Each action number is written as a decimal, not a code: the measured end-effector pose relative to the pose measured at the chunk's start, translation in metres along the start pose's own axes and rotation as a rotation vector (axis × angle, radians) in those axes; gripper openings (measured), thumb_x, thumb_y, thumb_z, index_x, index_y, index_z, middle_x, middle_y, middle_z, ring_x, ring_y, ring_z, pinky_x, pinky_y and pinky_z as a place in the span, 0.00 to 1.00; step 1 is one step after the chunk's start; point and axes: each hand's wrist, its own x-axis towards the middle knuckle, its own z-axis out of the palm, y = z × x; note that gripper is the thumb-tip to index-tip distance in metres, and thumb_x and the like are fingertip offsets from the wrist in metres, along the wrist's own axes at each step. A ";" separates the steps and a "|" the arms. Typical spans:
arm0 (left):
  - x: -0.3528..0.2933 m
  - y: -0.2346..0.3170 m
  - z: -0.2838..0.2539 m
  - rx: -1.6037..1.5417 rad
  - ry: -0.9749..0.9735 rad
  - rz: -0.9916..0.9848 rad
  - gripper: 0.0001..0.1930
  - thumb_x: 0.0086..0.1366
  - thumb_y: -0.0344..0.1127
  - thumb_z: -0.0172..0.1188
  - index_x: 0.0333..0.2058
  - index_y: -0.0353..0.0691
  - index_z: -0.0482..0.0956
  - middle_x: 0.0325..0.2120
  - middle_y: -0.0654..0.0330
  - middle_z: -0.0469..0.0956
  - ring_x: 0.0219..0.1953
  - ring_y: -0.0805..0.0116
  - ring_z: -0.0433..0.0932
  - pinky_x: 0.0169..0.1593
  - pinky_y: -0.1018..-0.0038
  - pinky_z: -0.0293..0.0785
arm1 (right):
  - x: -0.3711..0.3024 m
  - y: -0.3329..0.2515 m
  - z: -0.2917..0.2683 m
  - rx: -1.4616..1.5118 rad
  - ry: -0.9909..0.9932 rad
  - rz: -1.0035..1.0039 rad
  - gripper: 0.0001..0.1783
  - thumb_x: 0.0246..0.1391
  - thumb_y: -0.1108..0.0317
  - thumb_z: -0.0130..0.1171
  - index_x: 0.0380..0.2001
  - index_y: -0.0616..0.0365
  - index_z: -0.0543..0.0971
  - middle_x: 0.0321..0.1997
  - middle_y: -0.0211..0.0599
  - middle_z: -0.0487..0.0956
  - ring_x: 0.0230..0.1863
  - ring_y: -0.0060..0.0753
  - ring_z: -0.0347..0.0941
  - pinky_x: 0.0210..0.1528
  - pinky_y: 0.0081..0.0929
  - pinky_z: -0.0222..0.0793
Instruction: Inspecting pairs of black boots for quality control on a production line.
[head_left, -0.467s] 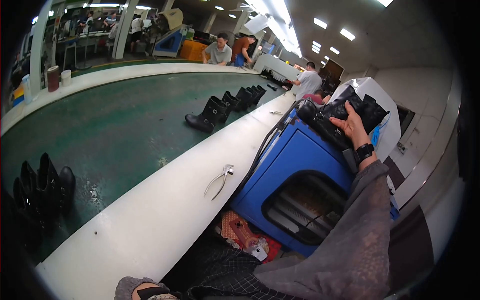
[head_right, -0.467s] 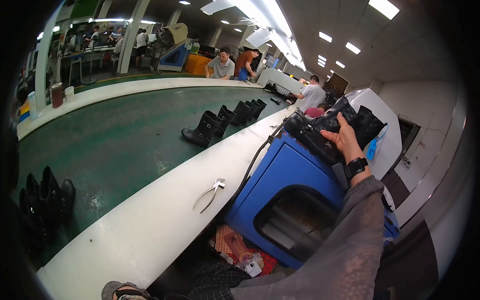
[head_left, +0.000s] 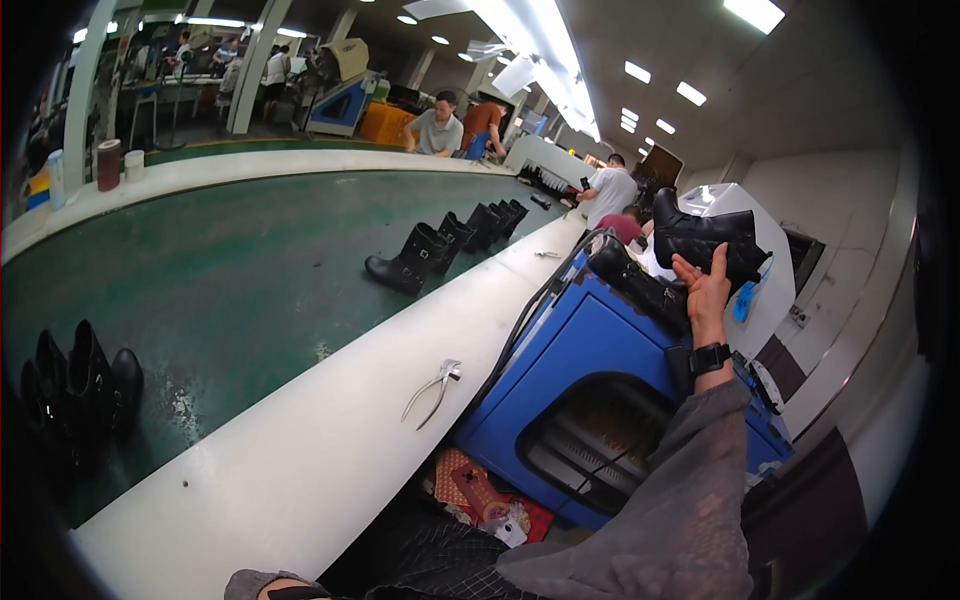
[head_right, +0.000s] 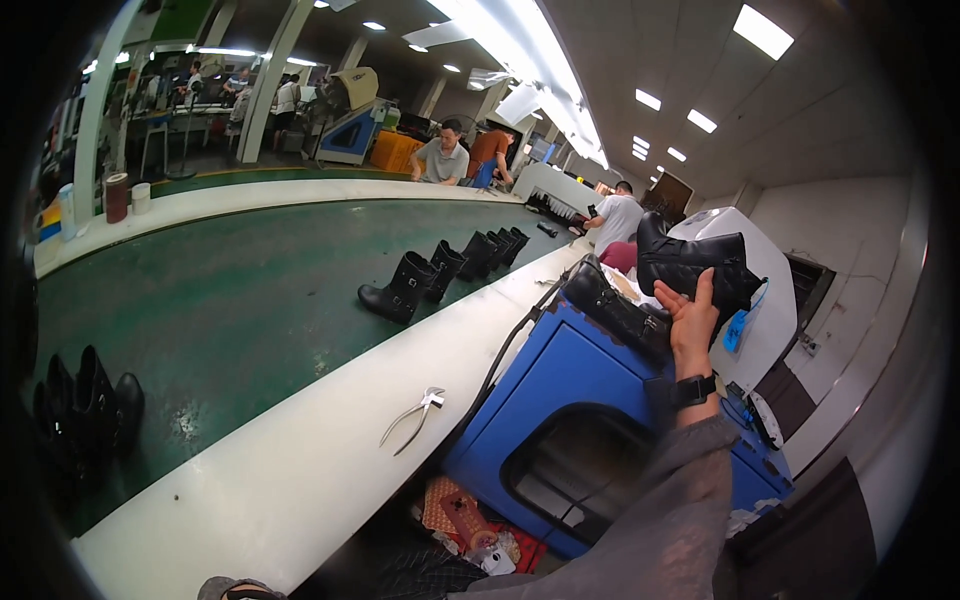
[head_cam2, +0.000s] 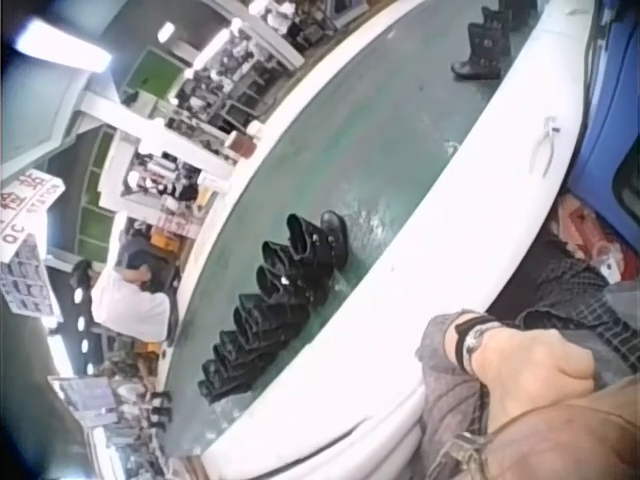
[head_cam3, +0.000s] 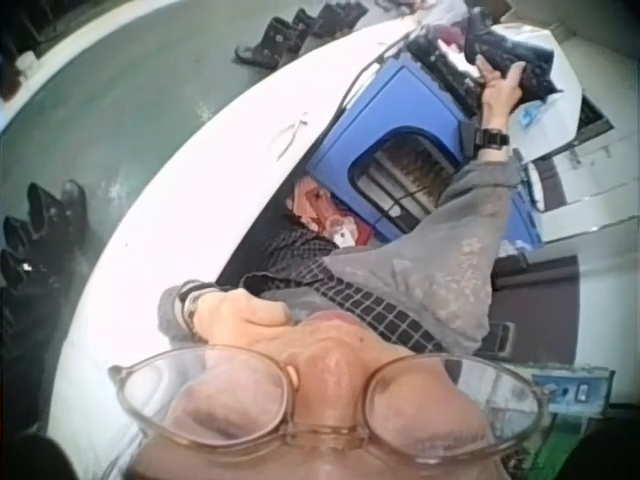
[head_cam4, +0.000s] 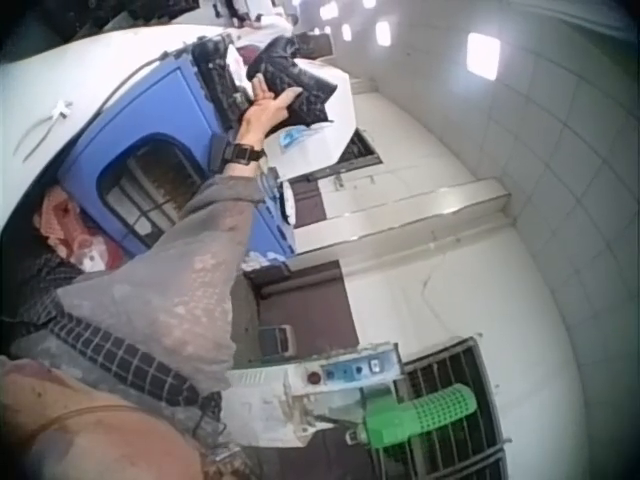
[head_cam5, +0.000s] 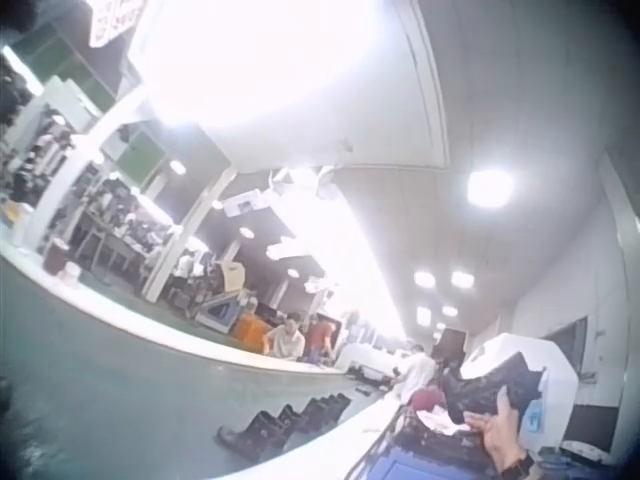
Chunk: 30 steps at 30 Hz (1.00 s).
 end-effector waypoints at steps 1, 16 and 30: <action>0.008 -0.004 -0.037 -0.041 -0.037 -0.070 0.14 0.63 0.46 0.54 0.27 0.42 0.78 0.21 0.59 0.74 0.31 0.61 0.75 0.38 0.62 0.71 | -0.004 0.002 0.003 0.024 -0.007 -0.034 0.37 0.58 0.43 0.53 0.52 0.71 0.65 0.45 0.51 0.76 0.37 0.52 0.80 0.35 0.30 0.81; 0.060 -0.027 -0.073 0.209 0.283 -0.340 0.09 0.44 0.26 0.61 0.27 0.31 0.77 0.16 0.62 0.69 0.14 0.69 0.67 0.17 0.74 0.60 | -0.156 -0.025 0.062 0.566 -0.085 0.224 0.27 0.60 0.42 0.49 0.45 0.54 0.77 0.35 0.39 0.83 0.28 0.34 0.81 0.24 0.21 0.81; 0.018 -0.076 -0.095 0.586 0.520 -1.139 0.09 0.54 0.32 0.63 0.32 0.32 0.79 0.19 0.57 0.79 0.20 0.72 0.80 0.26 0.80 0.73 | -0.260 0.068 0.149 1.344 -0.281 1.167 0.26 0.65 0.50 0.44 0.53 0.60 0.72 0.48 0.51 0.78 0.26 0.22 0.80 0.24 0.12 0.79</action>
